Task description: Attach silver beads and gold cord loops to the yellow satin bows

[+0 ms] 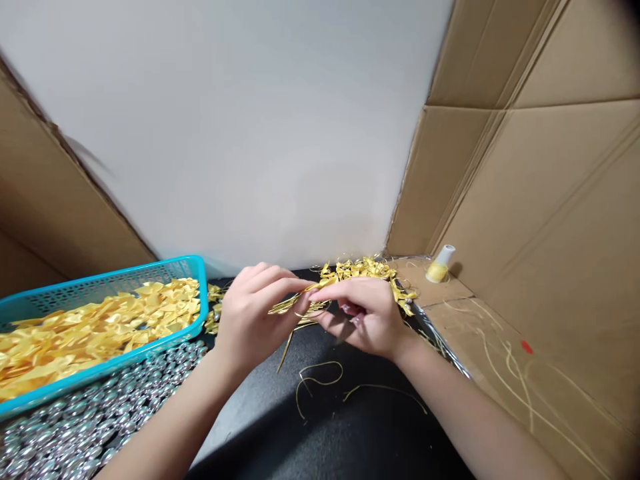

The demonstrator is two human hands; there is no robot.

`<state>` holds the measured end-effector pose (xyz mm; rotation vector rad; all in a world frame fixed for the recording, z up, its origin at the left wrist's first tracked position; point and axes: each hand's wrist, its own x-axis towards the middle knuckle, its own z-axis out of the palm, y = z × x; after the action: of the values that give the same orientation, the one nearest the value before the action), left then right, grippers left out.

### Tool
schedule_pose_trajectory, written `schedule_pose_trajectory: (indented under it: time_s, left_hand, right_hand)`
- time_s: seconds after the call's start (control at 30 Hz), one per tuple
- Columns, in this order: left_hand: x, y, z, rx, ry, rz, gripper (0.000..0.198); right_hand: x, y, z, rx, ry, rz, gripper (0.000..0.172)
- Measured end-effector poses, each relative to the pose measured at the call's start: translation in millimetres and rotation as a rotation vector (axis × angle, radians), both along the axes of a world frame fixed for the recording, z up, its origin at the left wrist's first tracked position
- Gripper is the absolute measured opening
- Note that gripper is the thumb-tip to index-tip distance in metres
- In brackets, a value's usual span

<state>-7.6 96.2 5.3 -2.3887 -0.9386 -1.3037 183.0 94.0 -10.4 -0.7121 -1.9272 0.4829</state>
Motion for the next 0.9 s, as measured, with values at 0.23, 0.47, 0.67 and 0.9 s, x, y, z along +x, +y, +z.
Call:
schedule_pose_trajectory:
  time_s: [0.23,0.47,0.67,0.9]
  left_hand:
    - [17,15,-17.3,-0.960,-0.204,-0.129,0.032]
    - [-1,34,-20.6,-0.939,-0.124,0.025,0.041]
    - [-17,37,-20.3,-0.891,0.409,0.073,0.019]
    - [-10,-5,-45.1,-0.961,0.530,-0.047,0.018]
  right_hand:
    - [8,22,4.7,-0.548,0.230,0.030,0.024]
    - [47,69,-24.4,-0.505,0.014,-0.357,0.030]
    - [87,97,-59.9,-0.480,-0.139,-0.589,0.024]
    - [73,76,-32.9,-0.358,-0.303,-0.547,0.036]
